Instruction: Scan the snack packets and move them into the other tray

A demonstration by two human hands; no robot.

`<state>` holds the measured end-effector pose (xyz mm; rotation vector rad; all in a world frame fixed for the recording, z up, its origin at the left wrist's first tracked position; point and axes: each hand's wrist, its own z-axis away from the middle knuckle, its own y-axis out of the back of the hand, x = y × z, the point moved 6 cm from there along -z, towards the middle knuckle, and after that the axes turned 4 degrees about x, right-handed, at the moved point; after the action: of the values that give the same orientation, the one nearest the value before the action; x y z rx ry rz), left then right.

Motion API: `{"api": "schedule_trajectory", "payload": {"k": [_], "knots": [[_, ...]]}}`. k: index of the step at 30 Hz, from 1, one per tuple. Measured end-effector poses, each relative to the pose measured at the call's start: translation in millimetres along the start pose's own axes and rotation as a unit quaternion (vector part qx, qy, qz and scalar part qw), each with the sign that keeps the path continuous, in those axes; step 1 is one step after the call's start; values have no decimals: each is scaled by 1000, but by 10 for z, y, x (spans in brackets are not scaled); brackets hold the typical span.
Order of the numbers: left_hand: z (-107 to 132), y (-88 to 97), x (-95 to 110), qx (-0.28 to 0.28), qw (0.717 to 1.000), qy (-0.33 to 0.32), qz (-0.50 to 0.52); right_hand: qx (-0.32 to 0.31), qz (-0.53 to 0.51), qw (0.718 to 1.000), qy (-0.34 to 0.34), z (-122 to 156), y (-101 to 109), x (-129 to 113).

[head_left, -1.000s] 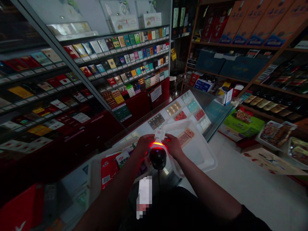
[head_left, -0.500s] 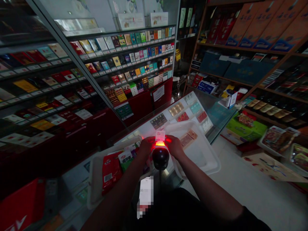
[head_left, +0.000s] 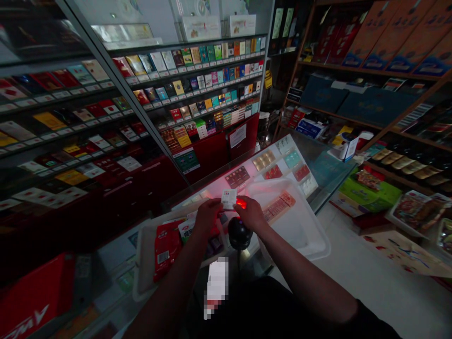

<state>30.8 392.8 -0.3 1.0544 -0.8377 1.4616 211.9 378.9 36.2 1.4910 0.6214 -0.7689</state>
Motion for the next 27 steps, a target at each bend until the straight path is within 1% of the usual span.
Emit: {"api": "schedule_trajectory", "payload": {"k": [2,4,8,10,13,15,18,21,24,27], "knots": [[42,177,82,21,1000,-14,-3,-21,-1,1000,16,43,-40,-174],[110,369,167,49,998,-21,-25,-46,3,998,50,97,-105,-354],[269,711,271,87,992,-38,-85,-106,42,987,111,220,-302,-644],[333,865,234,103,988,-37,-113,-138,66,979,132,288,-427,-751],[400,1088,94,133,981,-26,-138,-171,89,968,159,390,-611,-862],[434,1208,1,148,976,-24,-157,-190,87,964,166,453,-724,-892],[484,1317,-74,163,966,-30,-197,-211,71,960,169,530,-861,-892],[536,1355,-77,164,961,-43,-217,-217,56,960,168,579,-924,-876],[577,1384,-50,176,949,-46,-258,-218,48,960,169,601,-898,-874],[602,1404,1,201,931,-45,-300,-205,42,961,180,584,-773,-899]]}}
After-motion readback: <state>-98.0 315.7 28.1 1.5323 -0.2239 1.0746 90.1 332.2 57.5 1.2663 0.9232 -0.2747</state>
